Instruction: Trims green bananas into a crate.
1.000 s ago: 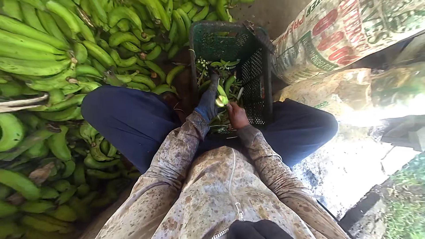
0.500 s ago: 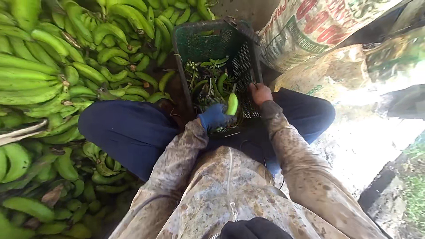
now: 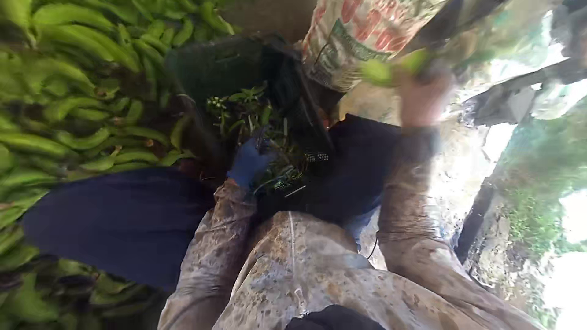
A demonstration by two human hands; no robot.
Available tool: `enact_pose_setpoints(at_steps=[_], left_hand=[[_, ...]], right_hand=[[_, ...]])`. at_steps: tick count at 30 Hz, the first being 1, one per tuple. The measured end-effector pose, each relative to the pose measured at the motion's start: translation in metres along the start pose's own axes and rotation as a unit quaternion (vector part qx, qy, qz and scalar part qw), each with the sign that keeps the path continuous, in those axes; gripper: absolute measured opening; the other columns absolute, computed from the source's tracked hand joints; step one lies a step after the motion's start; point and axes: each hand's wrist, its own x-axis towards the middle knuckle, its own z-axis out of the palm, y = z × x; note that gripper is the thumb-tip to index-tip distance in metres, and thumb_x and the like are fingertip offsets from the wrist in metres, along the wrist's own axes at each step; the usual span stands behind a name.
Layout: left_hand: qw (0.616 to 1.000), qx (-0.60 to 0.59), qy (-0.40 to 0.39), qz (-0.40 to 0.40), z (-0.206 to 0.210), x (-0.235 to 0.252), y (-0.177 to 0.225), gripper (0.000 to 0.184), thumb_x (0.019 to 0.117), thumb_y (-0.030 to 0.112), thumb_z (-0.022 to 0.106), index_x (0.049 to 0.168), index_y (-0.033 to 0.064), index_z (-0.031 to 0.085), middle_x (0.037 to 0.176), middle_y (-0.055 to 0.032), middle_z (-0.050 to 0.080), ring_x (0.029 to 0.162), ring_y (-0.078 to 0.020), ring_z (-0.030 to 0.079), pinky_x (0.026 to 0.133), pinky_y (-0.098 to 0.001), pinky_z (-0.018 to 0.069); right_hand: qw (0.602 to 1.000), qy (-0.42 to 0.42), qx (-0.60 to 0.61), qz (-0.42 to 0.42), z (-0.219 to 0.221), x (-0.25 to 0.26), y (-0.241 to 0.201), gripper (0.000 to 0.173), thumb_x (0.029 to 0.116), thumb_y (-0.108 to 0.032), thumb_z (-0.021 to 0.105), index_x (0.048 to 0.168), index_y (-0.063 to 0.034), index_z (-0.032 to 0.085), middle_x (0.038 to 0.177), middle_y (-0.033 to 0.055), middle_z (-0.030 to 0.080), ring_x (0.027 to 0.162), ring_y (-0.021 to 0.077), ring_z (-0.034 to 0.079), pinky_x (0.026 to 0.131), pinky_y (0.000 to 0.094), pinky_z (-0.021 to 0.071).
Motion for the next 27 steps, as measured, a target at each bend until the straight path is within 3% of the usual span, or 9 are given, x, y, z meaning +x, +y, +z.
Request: enact_pose_setpoints(at_steps=[3, 6, 8, 10, 13, 16, 20, 24, 27], left_hand=[[0.997, 0.047, 0.022, -0.06, -0.001, 0.012, -0.004, 0.076, 0.0938, 0.038, 0.074, 0.157, 0.0154, 0.038, 0.135, -0.0175, 0.064, 0.123, -0.0347, 0.062, 0.105, -0.058, 0.0483], [0.992, 0.09, -0.03, -0.086, 0.001, 0.012, -0.002, 0.073, 0.0958, 0.044, 0.07, 0.157, 0.0184, 0.039, 0.133, -0.0212, 0.064, 0.122, -0.0399, 0.062, 0.102, -0.0636, 0.0472], [0.988, 0.105, -0.064, -0.091, -0.002, 0.005, 0.004, 0.074, 0.0958, 0.044, 0.07, 0.158, 0.0207, 0.038, 0.133, -0.0201, 0.064, 0.12, -0.0394, 0.063, 0.101, -0.0635, 0.0482], [0.988, 0.102, -0.071, -0.093, -0.008, 0.0, 0.008, 0.074, 0.0957, 0.046, 0.069, 0.158, 0.0215, 0.038, 0.135, -0.0184, 0.063, 0.121, -0.037, 0.063, 0.102, -0.0623, 0.0491], [0.986, 0.101, -0.056, -0.122, -0.014, 0.004, 0.005, 0.074, 0.0959, 0.05, 0.068, 0.158, 0.0211, 0.038, 0.138, -0.0193, 0.061, 0.122, -0.0385, 0.062, 0.101, -0.0628, 0.0483], [0.977, 0.118, -0.067, -0.163, -0.014, 0.018, -0.002, 0.077, 0.0964, 0.051, 0.066, 0.159, 0.0191, 0.036, 0.138, -0.0219, 0.06, 0.124, -0.0398, 0.061, 0.103, -0.0616, 0.0477], [0.977, 0.056, -0.112, -0.175, -0.017, 0.033, -0.007, 0.071, 0.0976, 0.048, 0.064, 0.158, 0.0201, 0.038, 0.142, -0.0157, 0.059, 0.13, -0.0316, 0.058, 0.109, -0.053, 0.0459], [0.98, 0.001, -0.106, -0.168, -0.03, 0.049, -0.012, 0.068, 0.0976, 0.048, 0.063, 0.156, 0.0206, 0.043, 0.144, -0.0132, 0.058, 0.132, -0.0273, 0.057, 0.112, -0.049, 0.0444], [0.978, -0.014, -0.104, -0.18, -0.032, 0.051, -0.017, 0.07, 0.0978, 0.052, 0.061, 0.156, 0.018, 0.043, 0.144, -0.0133, 0.058, 0.133, -0.0272, 0.056, 0.113, -0.0487, 0.0435]], right_hand=[[0.982, 0.04, -0.138, 0.125, -0.026, 0.045, 0.014, 0.066, 0.0877, -0.051, 0.073, 0.135, -0.0074, 0.061, 0.124, 0.0137, 0.068, 0.116, 0.0227, 0.064, 0.104, 0.0449, 0.0489], [0.99, -0.007, -0.11, 0.082, 0.006, 0.046, 0.001, 0.06, 0.0922, -0.046, 0.069, 0.136, -0.0059, 0.061, 0.114, 0.0129, 0.068, 0.099, 0.0193, 0.065, 0.092, 0.0391, 0.0521], [0.99, -0.128, -0.051, 0.036, 0.062, 0.035, -0.018, 0.048, 0.0948, -0.04, 0.069, 0.126, -0.0044, 0.067, 0.105, 0.0131, 0.071, 0.091, 0.0207, 0.068, 0.087, 0.0434, 0.0554], [0.958, -0.282, -0.026, 0.045, 0.138, 0.025, -0.027, 0.04, 0.095, -0.04, 0.07, 0.117, -0.0059, 0.071, 0.106, 0.0135, 0.073, 0.098, 0.025, 0.071, 0.093, 0.0508, 0.0569], [0.894, -0.414, -0.046, 0.163, 0.26, 0.01, -0.008, 0.051, 0.0955, -0.044, 0.071, 0.122, -0.0011, 0.071, 0.125, 0.0244, 0.068, 0.121, 0.0399, 0.063, 0.105, 0.0619, 0.0473], [0.861, -0.415, -0.035, 0.29, 0.345, -0.011, 0.023, 0.064, 0.0947, -0.048, 0.071, 0.134, 0.0013, 0.063, 0.139, 0.0259, 0.06, 0.134, 0.04, 0.055, 0.112, 0.0592, 0.0428], [0.867, -0.354, 0.005, 0.351, 0.416, -0.029, 0.05, 0.057, 0.0943, -0.045, 0.073, 0.133, -0.0034, 0.064, 0.13, 0.0213, 0.067, 0.123, 0.0361, 0.063, 0.105, 0.0562, 0.0503], [0.855, -0.363, -0.043, 0.367, 0.445, -0.016, 0.043, 0.066, 0.0939, -0.05, 0.072, 0.139, -0.004, 0.061, 0.141, 0.0239, 0.059, 0.134, 0.04, 0.055, 0.111, 0.059, 0.0431], [0.86, -0.354, -0.076, 0.359, 0.452, -0.021, 0.05, 0.065, 0.0924, -0.054, 0.072, 0.132, -0.0031, 0.065, 0.134, 0.0244, 0.063, 0.127, 0.0403, 0.06, 0.106, 0.0592, 0.0476]])
